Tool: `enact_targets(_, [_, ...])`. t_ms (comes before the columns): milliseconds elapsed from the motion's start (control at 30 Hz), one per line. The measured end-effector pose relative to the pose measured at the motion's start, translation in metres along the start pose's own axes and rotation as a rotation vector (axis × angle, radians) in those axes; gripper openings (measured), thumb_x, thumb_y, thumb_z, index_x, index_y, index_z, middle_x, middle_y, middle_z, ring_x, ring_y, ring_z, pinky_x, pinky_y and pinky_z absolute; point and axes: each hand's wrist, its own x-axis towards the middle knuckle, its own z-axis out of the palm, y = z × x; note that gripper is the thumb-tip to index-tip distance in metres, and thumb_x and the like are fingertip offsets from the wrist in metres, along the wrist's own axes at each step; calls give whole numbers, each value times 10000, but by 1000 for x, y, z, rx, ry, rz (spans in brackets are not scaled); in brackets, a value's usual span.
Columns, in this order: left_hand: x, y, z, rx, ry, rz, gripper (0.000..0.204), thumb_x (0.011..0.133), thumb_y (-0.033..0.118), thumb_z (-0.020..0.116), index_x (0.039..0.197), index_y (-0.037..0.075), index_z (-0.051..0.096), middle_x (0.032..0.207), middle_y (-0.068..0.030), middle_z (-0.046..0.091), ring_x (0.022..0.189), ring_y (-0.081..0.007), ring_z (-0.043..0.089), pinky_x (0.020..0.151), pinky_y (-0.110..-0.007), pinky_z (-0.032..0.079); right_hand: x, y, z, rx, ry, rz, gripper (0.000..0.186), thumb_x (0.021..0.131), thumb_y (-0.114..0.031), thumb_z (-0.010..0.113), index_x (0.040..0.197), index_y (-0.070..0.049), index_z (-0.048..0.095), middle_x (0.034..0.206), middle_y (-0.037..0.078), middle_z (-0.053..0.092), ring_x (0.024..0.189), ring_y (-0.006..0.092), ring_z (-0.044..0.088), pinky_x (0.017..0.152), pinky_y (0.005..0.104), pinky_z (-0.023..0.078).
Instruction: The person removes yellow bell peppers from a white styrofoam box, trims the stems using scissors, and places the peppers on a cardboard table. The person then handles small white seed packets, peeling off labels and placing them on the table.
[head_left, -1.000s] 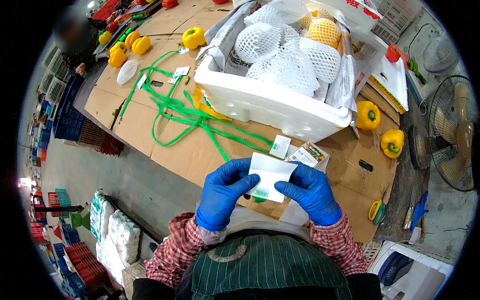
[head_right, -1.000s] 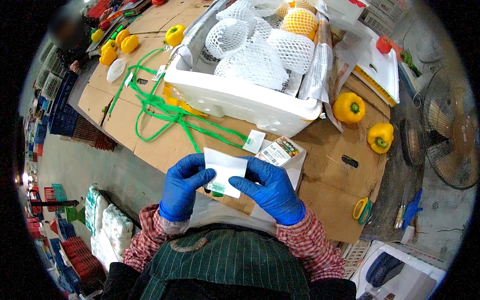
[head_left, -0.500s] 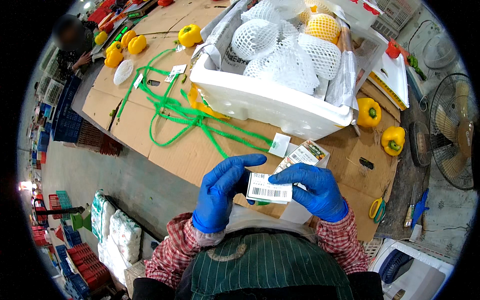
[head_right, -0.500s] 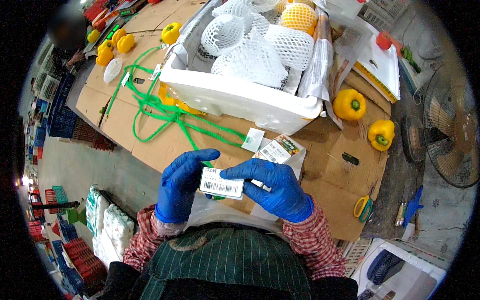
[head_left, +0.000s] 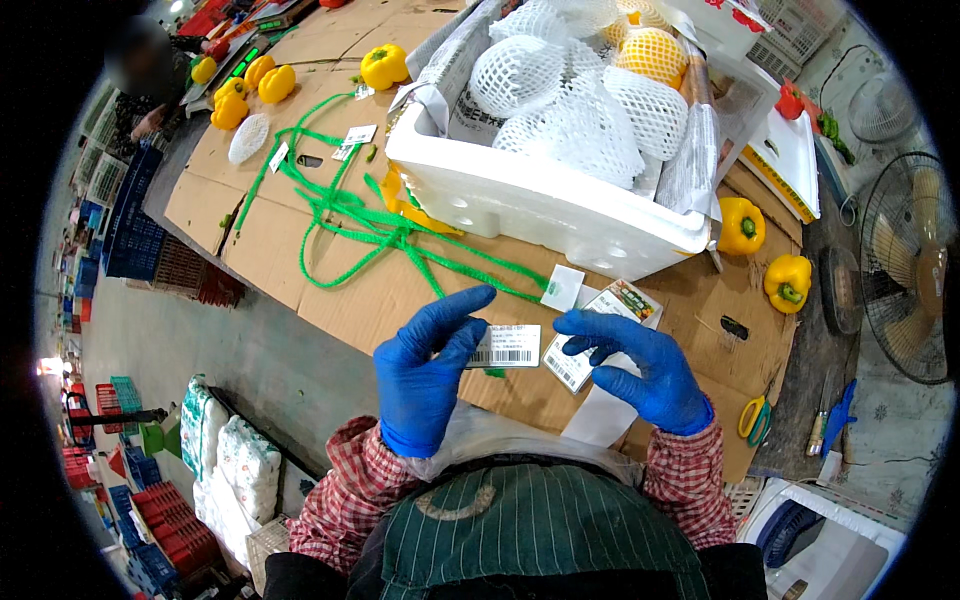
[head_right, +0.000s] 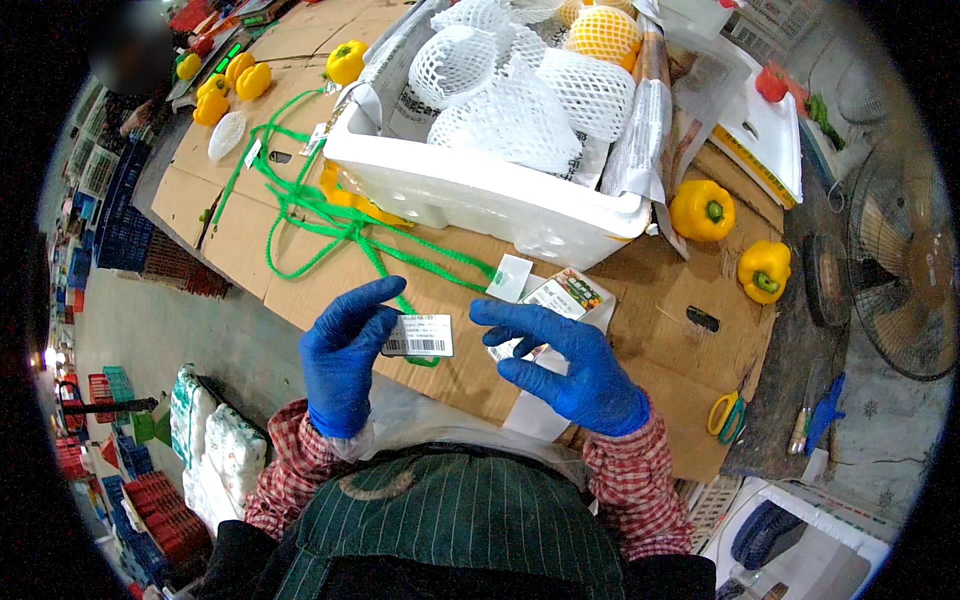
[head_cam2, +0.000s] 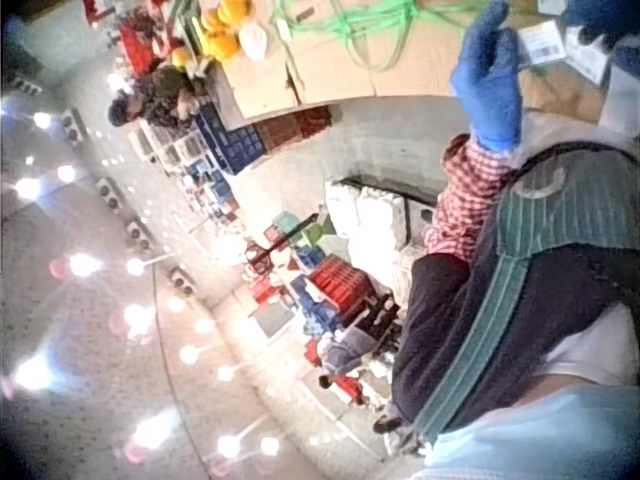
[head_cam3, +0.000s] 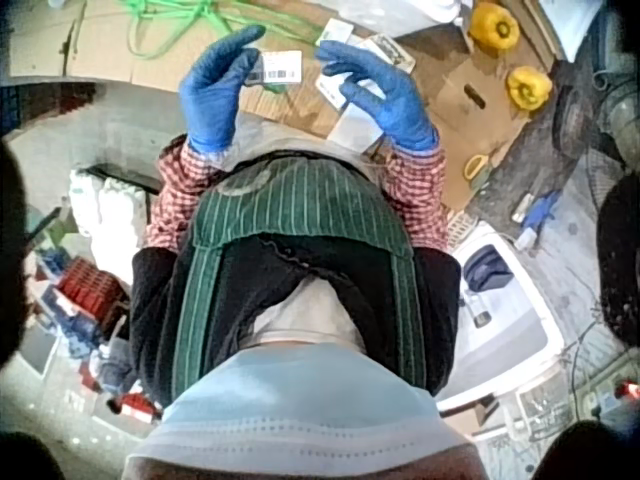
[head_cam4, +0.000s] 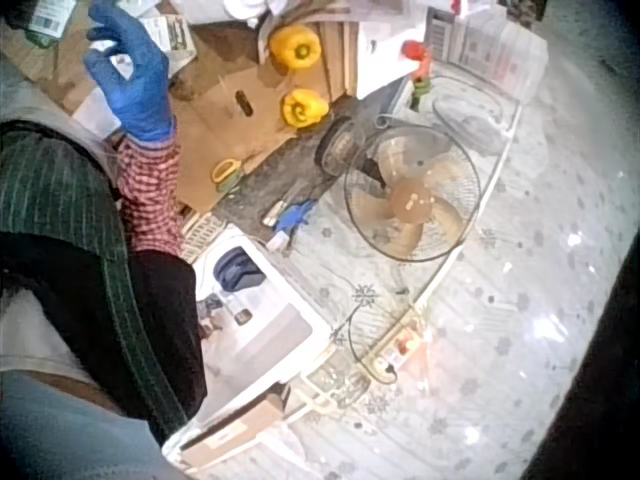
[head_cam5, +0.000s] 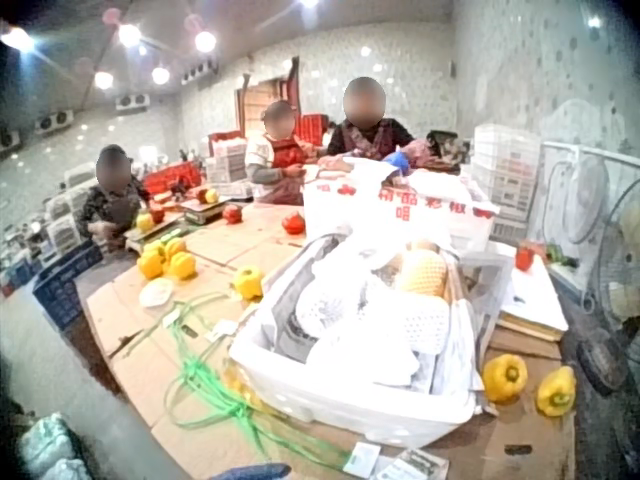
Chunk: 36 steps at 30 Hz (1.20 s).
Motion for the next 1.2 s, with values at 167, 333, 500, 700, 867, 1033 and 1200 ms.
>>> enact_targets(167, [-6, -6, 6, 185, -136, 88, 244, 734, -33, 538, 974, 5, 557, 876, -74, 595, 708, -101, 557, 642, -216, 450, 9, 13, 32, -32, 206, 101, 200, 728, -107, 599, 917, -48, 566, 805, 50, 583, 692, 97, 544, 578, 217, 418])
enact_targets(333, [0, -11, -8, 330, -383, -56, 146, 715, 25, 590, 858, 9, 607, 775, -63, 607, 676, -76, 545, 608, -195, 438, 12, 15, 41, -262, 196, 16, 59, 721, -62, 587, 756, -15, 595, 676, 63, 574, 587, 114, 544, 508, 227, 407])
enact_targets(500, [33, -11, -63, 427, -195, -205, 137, 745, 118, 558, 829, 23, 610, 721, -75, 603, 556, -103, 549, 477, -219, 431, 9, 22, 33, 30, 293, 169, 141, 780, -75, 521, 882, 6, 575, 710, 64, 575, 637, 107, 550, 583, 213, 440])
enact_targets(700, [140, 29, -205, 288, 391, 287, 338, 800, 182, 494, 1096, 21, 473, 770, -80, 579, 572, -122, 550, 476, -236, 427, 8, 22, 18, 37, 337, 225, 170, 807, -74, 484, 937, 8, 557, 742, 59, 574, 680, 96, 550, 613, 205, 444])
enact_targets(867, [174, 32, -197, 1115, 629, 644, 468, 731, 49, 554, 1176, 97, 418, 981, -126, 531, 691, -151, 522, 643, -256, 431, 6, 27, 12, 15, 422, 204, 159, 793, -51, 492, 925, 0, 565, 765, 68, 576, 689, 107, 555, 629, 213, 446])
enact_targets(1033, [132, -34, -97, 987, 366, 853, 200, 695, 18, 577, 889, 63, 571, 799, -88, 565, 705, -220, 549, 614, -296, 434, -12, 41, -12, -172, 680, 214, 144, 777, -44, 510, 902, 2, 566, 819, 70, 579, 733, 121, 548, 651, 225, 438])
enact_targets(1200, [69, -80, 1, 1084, -235, 549, 200, 714, 76, 508, 906, 89, 563, 815, -93, 563, 737, -264, 541, 608, -331, 444, -29, 70, -36, -403, 946, 216, 214, 747, -62, 555, 960, -42, 555, 887, 65, 569, 781, 134, 532, 686, 241, 425])
